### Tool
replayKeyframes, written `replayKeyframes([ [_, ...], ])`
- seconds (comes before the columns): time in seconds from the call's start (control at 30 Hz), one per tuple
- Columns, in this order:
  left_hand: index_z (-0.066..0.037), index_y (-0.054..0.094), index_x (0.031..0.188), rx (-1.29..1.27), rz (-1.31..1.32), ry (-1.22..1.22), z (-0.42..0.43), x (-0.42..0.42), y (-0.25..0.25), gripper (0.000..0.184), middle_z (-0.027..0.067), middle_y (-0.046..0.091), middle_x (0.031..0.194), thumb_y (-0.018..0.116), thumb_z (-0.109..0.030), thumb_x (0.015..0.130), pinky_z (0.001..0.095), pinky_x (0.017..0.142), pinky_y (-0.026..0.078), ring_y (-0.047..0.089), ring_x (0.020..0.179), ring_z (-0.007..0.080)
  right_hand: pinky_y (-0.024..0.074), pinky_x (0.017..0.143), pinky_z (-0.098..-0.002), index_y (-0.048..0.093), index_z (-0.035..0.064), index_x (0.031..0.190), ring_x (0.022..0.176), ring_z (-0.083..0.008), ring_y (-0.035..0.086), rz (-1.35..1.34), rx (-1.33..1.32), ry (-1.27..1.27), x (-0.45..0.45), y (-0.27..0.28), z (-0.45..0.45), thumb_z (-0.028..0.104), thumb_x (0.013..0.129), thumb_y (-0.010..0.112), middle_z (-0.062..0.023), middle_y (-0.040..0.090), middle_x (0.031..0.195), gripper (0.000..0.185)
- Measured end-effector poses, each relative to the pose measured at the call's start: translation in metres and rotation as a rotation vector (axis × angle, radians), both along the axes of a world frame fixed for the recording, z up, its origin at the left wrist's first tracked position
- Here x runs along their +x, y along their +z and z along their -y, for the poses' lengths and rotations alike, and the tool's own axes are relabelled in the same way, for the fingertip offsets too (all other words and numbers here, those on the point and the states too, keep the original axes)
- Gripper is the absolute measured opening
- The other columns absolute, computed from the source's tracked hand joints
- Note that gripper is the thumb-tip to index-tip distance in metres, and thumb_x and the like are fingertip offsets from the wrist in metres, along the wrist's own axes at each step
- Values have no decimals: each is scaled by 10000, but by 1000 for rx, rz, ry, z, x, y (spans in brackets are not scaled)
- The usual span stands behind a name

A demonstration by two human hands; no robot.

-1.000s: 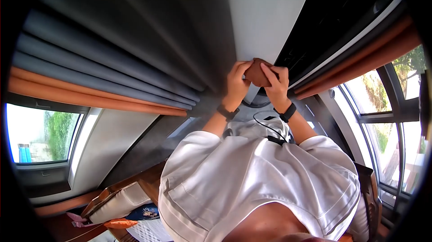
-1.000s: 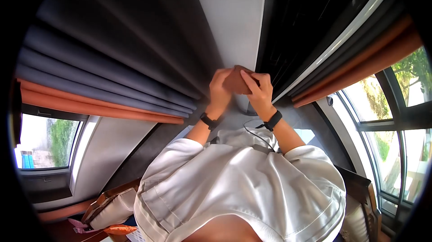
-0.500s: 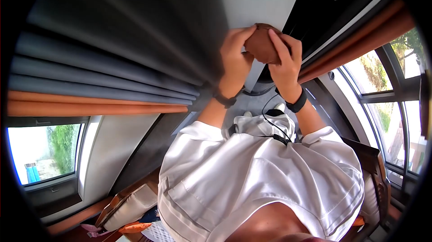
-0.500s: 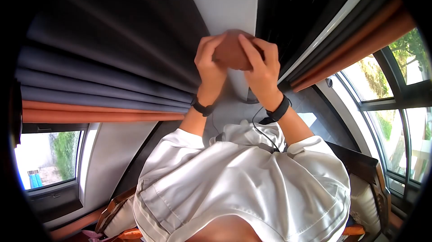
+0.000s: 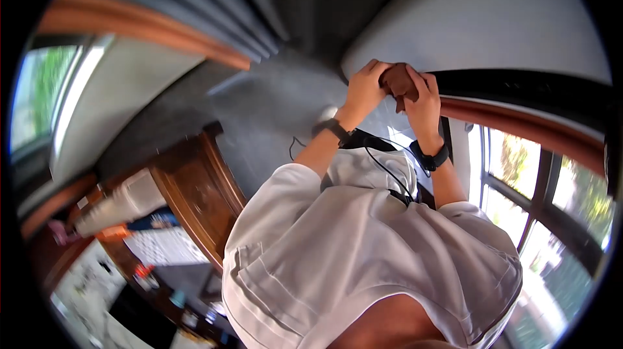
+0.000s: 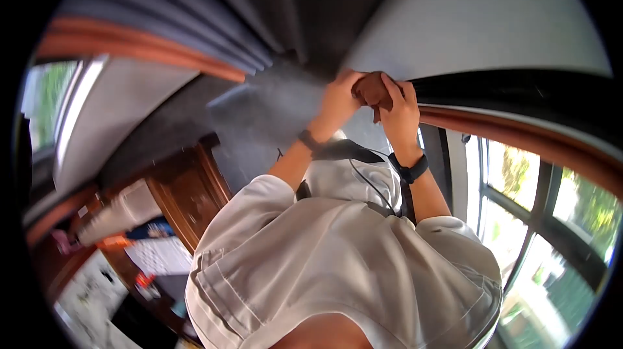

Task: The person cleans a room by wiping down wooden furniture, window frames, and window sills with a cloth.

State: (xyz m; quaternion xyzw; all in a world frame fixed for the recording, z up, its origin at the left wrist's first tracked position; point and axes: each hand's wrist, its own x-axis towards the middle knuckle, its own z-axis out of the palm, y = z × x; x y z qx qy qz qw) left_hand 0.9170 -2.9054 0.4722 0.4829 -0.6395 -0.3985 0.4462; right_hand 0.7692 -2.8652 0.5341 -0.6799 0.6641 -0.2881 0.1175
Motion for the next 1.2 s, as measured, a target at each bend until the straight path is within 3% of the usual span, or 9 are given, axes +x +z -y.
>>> replayKeyframes([
  [0.17, -153, 588, 1368, 299, 51, 218, -81, 55, -44, 640, 162, 592, 1145, 690, 1, 756, 398, 837, 547, 632, 996, 389, 553, 850, -401, 659, 148, 1302, 1042, -333, 645, 143, 324, 381, 38, -69, -6, -54, 745, 647, -96, 610, 1199, 592],
  [0.3, -22, 502, 1425, 282, -148, 406, -161, 96, -71, 634, 167, 554, 1240, 719, -52, 830, 357, 862, 547, 624, 1034, 287, 551, 775, -367, 652, 125, 1316, 997, -316, 633, 231, 618, 671, 93, -99, -21, -152, 728, 616, -91, 593, 1220, 651],
  [0.4, 17, 441, 1462, 463, -519, 559, -214, 118, -105, 654, 151, 582, 1304, 707, -53, 868, 335, 930, 526, 609, 1146, 267, 555, 738, -345, 653, 110, 1313, 1004, -306, 631, 291, 863, 751, 143, -110, -42, -178, 721, 584, -101, 592, 1215, 662],
  [0.43, 28, 407, 1480, 681, -972, 571, -226, 139, -86, 620, 136, 557, 1353, 676, -118, 941, 349, 952, 529, 586, 1199, 246, 557, 715, -333, 654, 100, 1309, 988, -304, 638, 266, 764, 846, 159, -119, -50, -197, 711, 558, -108, 598, 1204, 675],
  [0.57, -6, 450, 1470, 575, -1450, 801, -263, 207, -79, 530, 138, 549, 1387, 600, -205, 1002, 373, 949, 541, 587, 1212, 239, 559, 790, -356, 656, 103, 1305, 1014, -316, 641, 194, 614, 1078, 239, -127, -73, -181, 710, 570, -111, 605, 1193, 665],
  [0.83, -17, 569, 1362, 202, -934, 1164, -358, 387, -91, 514, 128, 553, 1386, 738, -74, 881, 351, 995, 510, 580, 1232, 238, 505, 991, -381, 552, 36, 1402, 1209, -365, 564, 163, 615, 1466, 465, -127, -152, -25, 779, 637, -184, 525, 1342, 632],
  [0.93, -34, 585, 1342, 73, -330, 1354, -400, 447, -109, 511, 117, 552, 1381, 755, -70, 861, 350, 1010, 504, 571, 1247, 239, 482, 1029, -374, 529, 42, 1434, 1248, -344, 551, 239, 914, 1476, 534, -122, -187, 60, 829, 674, -173, 511, 1388, 623],
  [1.07, -35, 605, 1332, 0, -223, 1445, -442, 524, -111, 543, 92, 454, 1471, 786, -14, 821, 346, 1023, 511, 551, 1271, 228, 447, 1076, -370, 539, 36, 1426, 1301, -330, 511, 239, 789, 1591, 635, -132, -223, 131, 854, 713, -166, 499, 1423, 605],
  [1.2, -70, 615, 1326, 16, 313, 1540, -480, 590, -114, 569, 101, 550, 1385, 774, 11, 786, 363, 994, 535, 586, 1232, 307, 508, 987, -357, 569, 96, 1406, 1226, -307, 562, 137, 427, 1805, 722, -157, -263, 1, 812, 701, -117, 508, 1426, 616],
])
